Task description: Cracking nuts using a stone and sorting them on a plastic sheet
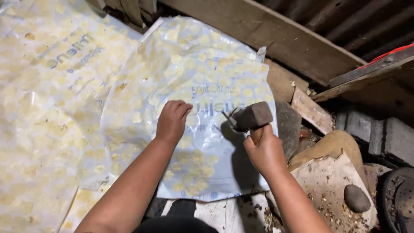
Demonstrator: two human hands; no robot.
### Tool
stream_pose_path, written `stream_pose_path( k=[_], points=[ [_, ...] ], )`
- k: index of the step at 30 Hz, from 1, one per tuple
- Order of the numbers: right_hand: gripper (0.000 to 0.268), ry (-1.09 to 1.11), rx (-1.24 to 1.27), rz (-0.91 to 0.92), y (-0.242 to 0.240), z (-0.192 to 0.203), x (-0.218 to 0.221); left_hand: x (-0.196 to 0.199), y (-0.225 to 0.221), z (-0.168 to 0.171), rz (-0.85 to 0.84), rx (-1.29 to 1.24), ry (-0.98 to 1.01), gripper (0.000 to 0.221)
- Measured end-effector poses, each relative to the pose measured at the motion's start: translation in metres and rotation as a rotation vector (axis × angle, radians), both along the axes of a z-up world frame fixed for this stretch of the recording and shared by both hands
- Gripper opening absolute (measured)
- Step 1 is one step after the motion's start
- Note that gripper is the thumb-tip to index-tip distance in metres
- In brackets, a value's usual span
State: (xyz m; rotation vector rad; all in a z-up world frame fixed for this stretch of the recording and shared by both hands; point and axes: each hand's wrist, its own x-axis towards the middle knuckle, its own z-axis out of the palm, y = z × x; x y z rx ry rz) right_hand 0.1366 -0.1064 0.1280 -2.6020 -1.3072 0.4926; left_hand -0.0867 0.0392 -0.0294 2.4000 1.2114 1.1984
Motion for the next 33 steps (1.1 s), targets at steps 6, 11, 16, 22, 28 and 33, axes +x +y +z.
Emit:
stream_pose_path(
  k=[6,11,16,22,28,33],
  points=[
    [0.037,0.049,-0.096,0.036,-0.009,-0.059,-0.008,0.008,-0.011,0.018,0.012,0.12,0.148,0.006],
    [0.038,0.077,0.03,0.036,-0.002,0.017,-0.017,0.045,-0.058,0.012,-0.24,-0.068,0.064,0.018],
    [0.03,-0.022,0.582,0.188,-0.034,0.036,-0.019,0.055,-0.07,0.024,-0.183,-0.279,-0.02,0.039],
    [0.055,0.024,0.039,0.18,-0.018,-0.079,-0.035,0.004,-0.046,0.033,-0.045,0.025,0.102,0.031],
    [0.043,0.023,-0.18,0.251,0.008,-0.026,-0.029,-0.026,-0.019,0.008,0.052,-0.091,0.024,0.014],
    [0.038,0.003,-0.119,0.111,-0.01,-0.028,-0.048,-0.023,-0.015,0.02,0.07,-0.274,0.068,0.012]
  ],
)
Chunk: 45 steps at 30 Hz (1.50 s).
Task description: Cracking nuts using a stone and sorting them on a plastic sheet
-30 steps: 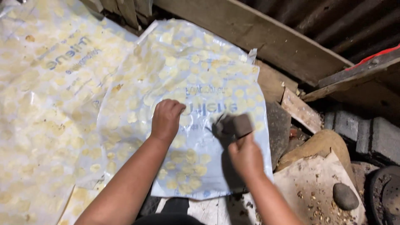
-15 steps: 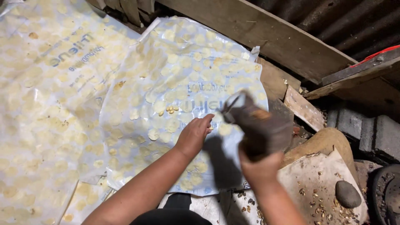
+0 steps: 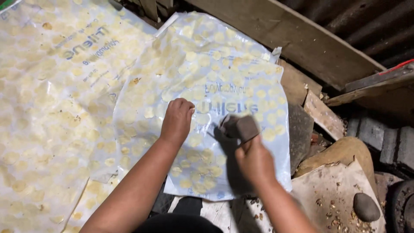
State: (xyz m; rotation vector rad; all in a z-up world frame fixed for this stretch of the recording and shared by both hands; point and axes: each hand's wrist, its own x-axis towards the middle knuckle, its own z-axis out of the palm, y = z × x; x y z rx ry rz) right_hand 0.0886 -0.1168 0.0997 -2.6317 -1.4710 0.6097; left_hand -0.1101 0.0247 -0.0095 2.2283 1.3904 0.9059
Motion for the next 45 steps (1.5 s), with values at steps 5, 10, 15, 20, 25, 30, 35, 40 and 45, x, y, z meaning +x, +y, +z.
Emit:
stream_pose_path(
  k=[5,10,15,20,25,30,35,40,45],
  points=[
    [0.037,0.096,0.021,0.038,0.012,-0.001,0.005,0.01,0.002,-0.012,0.053,0.303,0.119,0.008],
    [0.034,0.1,0.156,-0.085,-0.003,0.057,0.004,0.054,-0.046,-0.006,-0.144,0.284,-0.092,0.01],
    [0.056,-0.001,1.051,0.332,-0.026,0.071,0.0,0.065,-0.055,-0.031,-0.304,0.076,-0.083,0.02],
    [0.042,0.004,0.049,-0.017,-0.022,-0.045,-0.006,0.005,-0.034,0.017,0.008,0.073,0.035,0.036],
    [0.051,-0.054,0.036,0.076,-0.007,-0.043,0.017,0.001,-0.007,-0.005,-0.057,0.134,0.248,0.054],
    [0.035,0.102,0.078,-0.184,0.027,0.036,0.035,0.031,0.016,0.002,-0.069,-0.095,0.314,0.054],
    [0.037,-0.077,0.308,-0.279,0.043,0.075,0.05,0.065,0.032,-0.007,-0.013,-0.006,0.111,0.049],
    [0.031,-0.04,0.286,-0.21,0.045,0.005,0.05,0.056,0.035,-0.017,0.054,0.103,-0.047,0.022],
    [0.042,-0.022,-0.057,-0.022,0.061,-0.021,0.1,0.049,0.052,-0.037,-0.042,0.017,0.019,0.016]
  ],
)
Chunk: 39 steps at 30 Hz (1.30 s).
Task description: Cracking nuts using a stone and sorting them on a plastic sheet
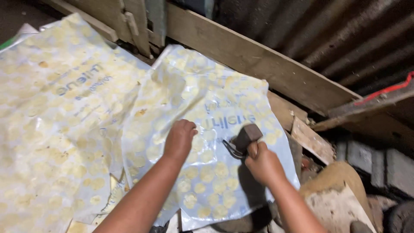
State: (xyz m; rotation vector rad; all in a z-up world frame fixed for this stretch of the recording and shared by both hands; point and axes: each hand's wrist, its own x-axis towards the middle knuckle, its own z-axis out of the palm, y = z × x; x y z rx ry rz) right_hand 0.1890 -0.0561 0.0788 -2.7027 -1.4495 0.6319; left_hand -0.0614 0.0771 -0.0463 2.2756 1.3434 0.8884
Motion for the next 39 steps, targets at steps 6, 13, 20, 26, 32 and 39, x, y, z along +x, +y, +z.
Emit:
stream_pose_path(
  k=[6,13,20,26,32,39],
  points=[
    [0.038,0.009,0.068,-0.089,-0.008,0.029,-0.046,0.001,-0.006,0.03,0.085,0.176,0.08,0.016],
    [0.044,0.112,0.062,-0.052,0.009,0.039,-0.019,0.066,-0.005,0.022,-0.132,0.217,-0.042,0.011],
    [0.028,0.018,0.817,-0.23,0.037,0.089,-0.044,0.086,-0.003,0.032,-0.153,-0.022,-0.094,0.038],
    [0.033,0.086,0.11,0.038,0.05,0.003,-0.054,0.017,-0.032,0.045,0.075,0.08,0.098,0.033],
    [0.025,0.093,0.061,0.126,0.07,0.042,-0.043,-0.017,-0.034,0.04,0.02,0.041,-0.016,0.016],
    [0.058,0.121,0.1,0.094,0.061,0.003,-0.047,-0.02,-0.011,0.039,-0.029,0.098,0.148,0.013]
  ],
)
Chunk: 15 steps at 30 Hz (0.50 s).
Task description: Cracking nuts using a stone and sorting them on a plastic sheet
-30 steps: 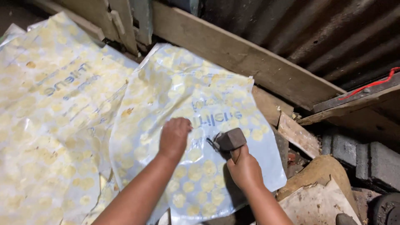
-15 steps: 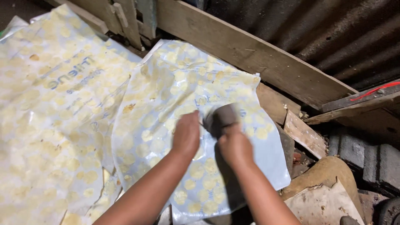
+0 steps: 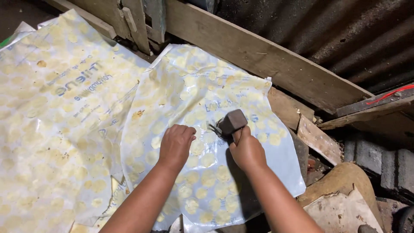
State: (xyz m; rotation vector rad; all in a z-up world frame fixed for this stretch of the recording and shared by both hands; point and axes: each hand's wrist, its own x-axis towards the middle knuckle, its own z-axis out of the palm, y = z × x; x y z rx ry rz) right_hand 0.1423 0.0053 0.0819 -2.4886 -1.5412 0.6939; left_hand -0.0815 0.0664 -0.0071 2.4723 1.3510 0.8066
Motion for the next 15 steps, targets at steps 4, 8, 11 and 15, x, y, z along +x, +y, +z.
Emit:
stream_pose_path(
  k=[4,8,11,15],
  points=[
    [0.039,0.088,0.008,-0.038,0.005,0.044,0.004,0.036,0.006,-0.013,-0.055,-0.037,-0.076,0.008],
    [0.039,0.078,0.301,-0.185,-0.016,0.112,-0.016,0.085,0.0,-0.021,-0.14,-0.154,-0.239,0.011],
    [0.025,0.073,0.637,-0.268,-0.018,0.131,-0.021,0.092,-0.001,0.012,-0.14,-0.483,-0.393,0.027],
    [0.036,0.03,0.523,-0.23,-0.014,0.036,-0.015,0.071,-0.001,0.004,-0.167,-0.291,-0.474,0.048]
  ],
)
